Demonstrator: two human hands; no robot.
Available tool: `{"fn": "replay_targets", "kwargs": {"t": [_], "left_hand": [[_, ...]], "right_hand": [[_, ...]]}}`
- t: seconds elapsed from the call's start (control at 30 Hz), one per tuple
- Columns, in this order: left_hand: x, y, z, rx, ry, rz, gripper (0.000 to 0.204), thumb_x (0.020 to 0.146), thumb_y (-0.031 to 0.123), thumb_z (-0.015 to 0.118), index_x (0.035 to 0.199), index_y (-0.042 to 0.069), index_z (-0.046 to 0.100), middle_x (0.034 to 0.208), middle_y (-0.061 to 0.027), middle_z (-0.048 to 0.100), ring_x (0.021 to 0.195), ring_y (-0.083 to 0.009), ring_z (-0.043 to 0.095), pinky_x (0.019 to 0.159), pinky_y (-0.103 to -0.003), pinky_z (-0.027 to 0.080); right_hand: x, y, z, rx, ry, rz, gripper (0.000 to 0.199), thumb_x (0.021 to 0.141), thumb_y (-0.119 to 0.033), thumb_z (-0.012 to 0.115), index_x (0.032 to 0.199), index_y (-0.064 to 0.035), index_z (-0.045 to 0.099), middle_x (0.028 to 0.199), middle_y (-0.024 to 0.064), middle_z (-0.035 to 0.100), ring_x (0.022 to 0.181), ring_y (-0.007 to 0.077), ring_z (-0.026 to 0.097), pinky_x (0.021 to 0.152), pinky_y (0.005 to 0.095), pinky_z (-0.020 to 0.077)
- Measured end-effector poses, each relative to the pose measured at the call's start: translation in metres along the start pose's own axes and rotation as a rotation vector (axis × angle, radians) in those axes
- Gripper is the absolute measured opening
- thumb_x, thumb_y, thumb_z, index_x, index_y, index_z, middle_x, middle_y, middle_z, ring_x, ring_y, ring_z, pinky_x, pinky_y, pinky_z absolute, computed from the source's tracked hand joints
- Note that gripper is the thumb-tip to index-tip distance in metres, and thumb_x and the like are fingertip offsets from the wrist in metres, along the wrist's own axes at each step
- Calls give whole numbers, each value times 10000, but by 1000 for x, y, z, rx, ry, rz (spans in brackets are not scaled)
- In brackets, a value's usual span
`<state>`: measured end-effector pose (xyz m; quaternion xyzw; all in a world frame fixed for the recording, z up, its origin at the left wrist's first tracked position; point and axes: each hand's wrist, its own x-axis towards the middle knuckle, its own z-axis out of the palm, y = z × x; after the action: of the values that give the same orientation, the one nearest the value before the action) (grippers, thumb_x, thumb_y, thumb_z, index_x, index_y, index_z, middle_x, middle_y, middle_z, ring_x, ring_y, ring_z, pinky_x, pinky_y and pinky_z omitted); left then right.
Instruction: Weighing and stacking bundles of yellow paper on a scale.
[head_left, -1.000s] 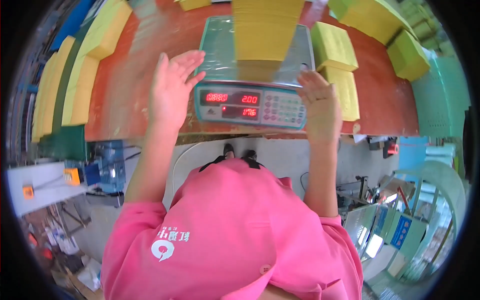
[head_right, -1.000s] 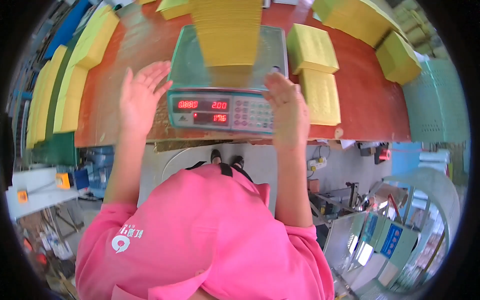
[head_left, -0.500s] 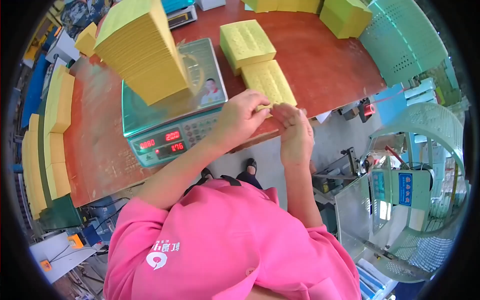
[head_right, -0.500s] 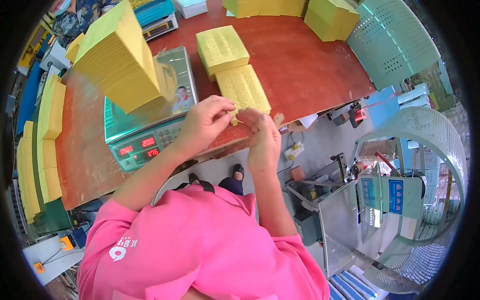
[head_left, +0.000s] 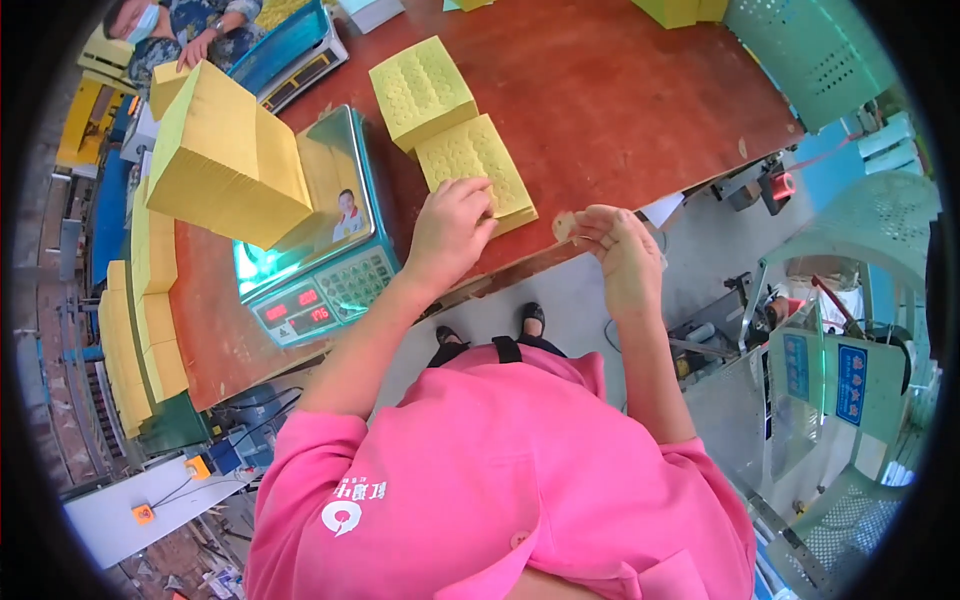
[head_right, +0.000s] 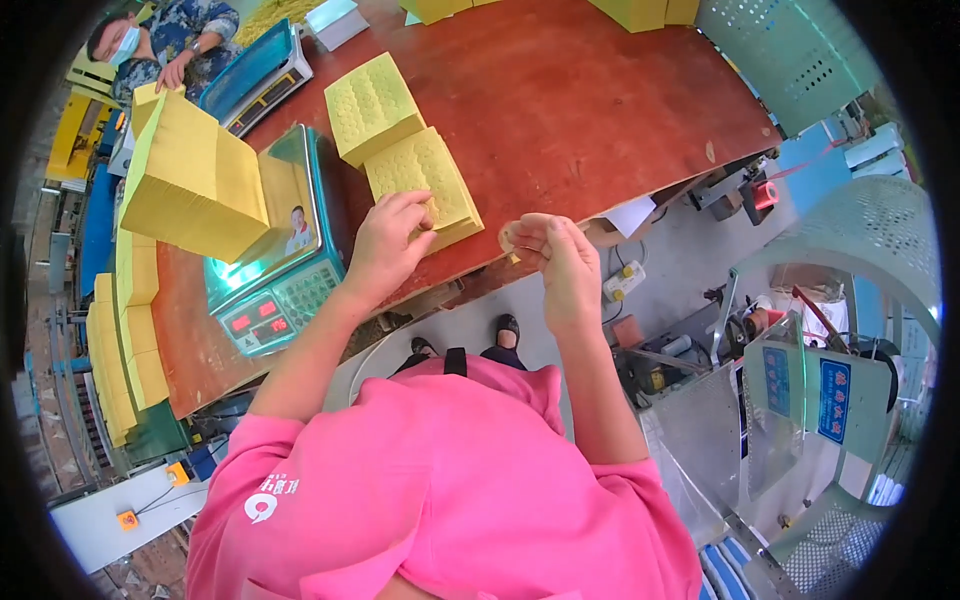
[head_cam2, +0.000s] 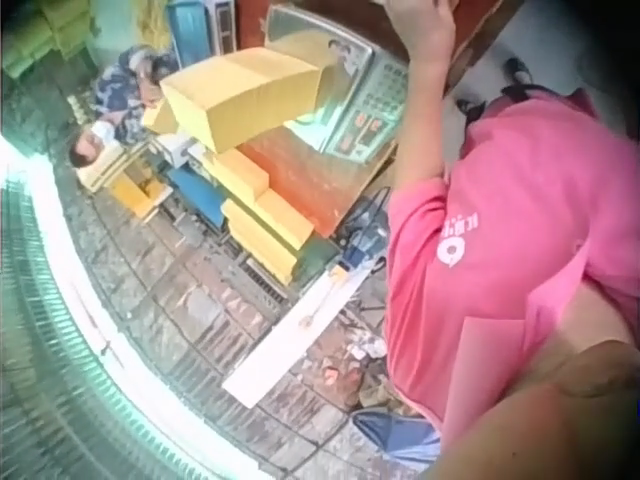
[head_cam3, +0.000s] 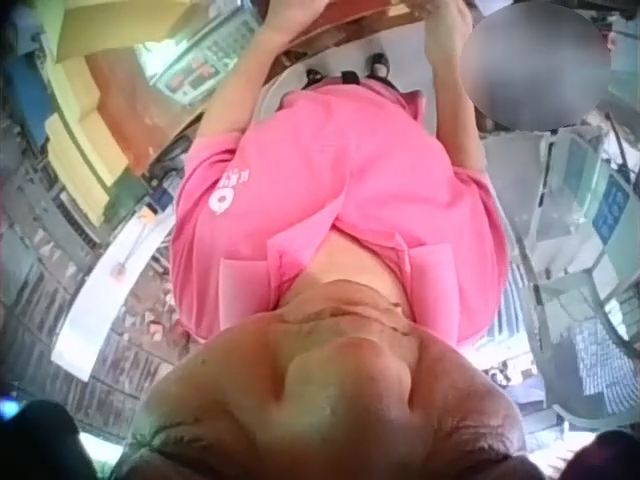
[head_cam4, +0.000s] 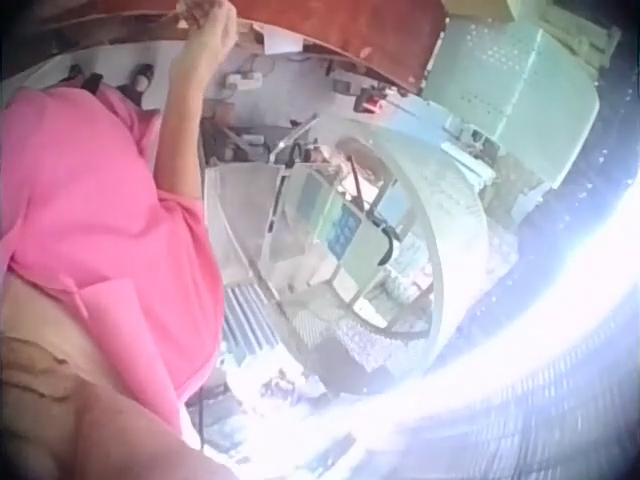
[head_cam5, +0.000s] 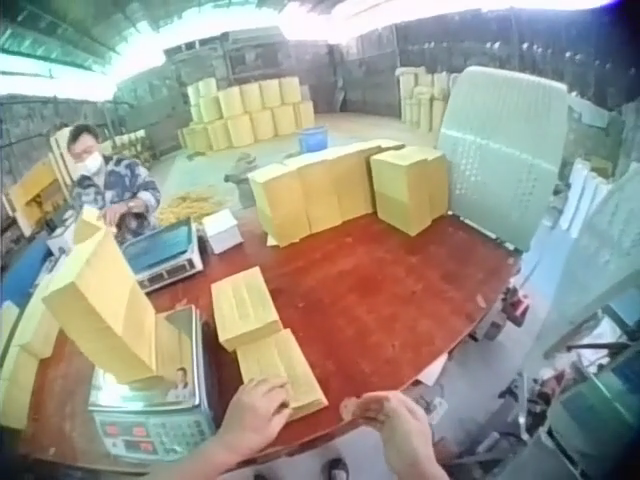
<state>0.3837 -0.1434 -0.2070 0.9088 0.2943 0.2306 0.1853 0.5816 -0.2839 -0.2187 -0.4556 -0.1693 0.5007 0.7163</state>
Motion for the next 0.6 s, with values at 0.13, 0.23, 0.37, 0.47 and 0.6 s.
{"fn": "replay_targets", "kwargs": {"t": [0.13, 0.23, 0.37, 0.47, 0.6], "left_hand": [[-5, 0, 5, 31, 44, -12, 108, 763, 34, 684, 842, 15, 614, 1171, -124, 639, 1078, -319, 584, 913, -414, 470], [-9, 6, 5, -26, 118, -49, 98, 762, 18, 678, 835, 12, 613, 1151, -127, 645, 1093, -335, 586, 911, -423, 473], [-22, 40, -15, 51, 186, 46, 126, 739, 4, 694, 835, 15, 614, 1182, -122, 632, 1151, -352, 566, 939, -444, 457], [-46, 53, -10, 42, 160, 75, 172, 722, 7, 712, 868, 16, 621, 1225, -132, 611, 1185, -363, 547, 969, -460, 440], [-76, 47, -3, -403, 292, -321, 335, 827, 79, 720, 1125, -24, 605, 1333, -167, 538, 1256, -302, 511, 1023, -395, 430]], "right_hand": [[10, 6, -2, -5, -80, 25, 301, 1031, -207, 431, 1073, 10, 636, 1029, 126, 682, 973, 202, 651, 860, 330, 512], [14, 7, 0, -39, -92, 73, 288, 1024, -219, 458, 1083, 3, 631, 1008, 115, 681, 921, 189, 659, 806, 319, 527], [16, -4, 16, -177, -139, 282, 313, 1003, -252, 504, 1122, 18, 610, 951, 101, 672, 757, 167, 661, 637, 288, 529], [19, 8, 27, -365, -235, 338, 296, 971, -193, 543, 1147, 41, 589, 907, 96, 660, 701, 154, 653, 546, 270, 511], [10, 11, 49, -510, -303, 265, 258, 917, -74, 570, 1137, 60, 571, 825, 69, 628, 657, 109, 600, 492, 258, 476]]}}
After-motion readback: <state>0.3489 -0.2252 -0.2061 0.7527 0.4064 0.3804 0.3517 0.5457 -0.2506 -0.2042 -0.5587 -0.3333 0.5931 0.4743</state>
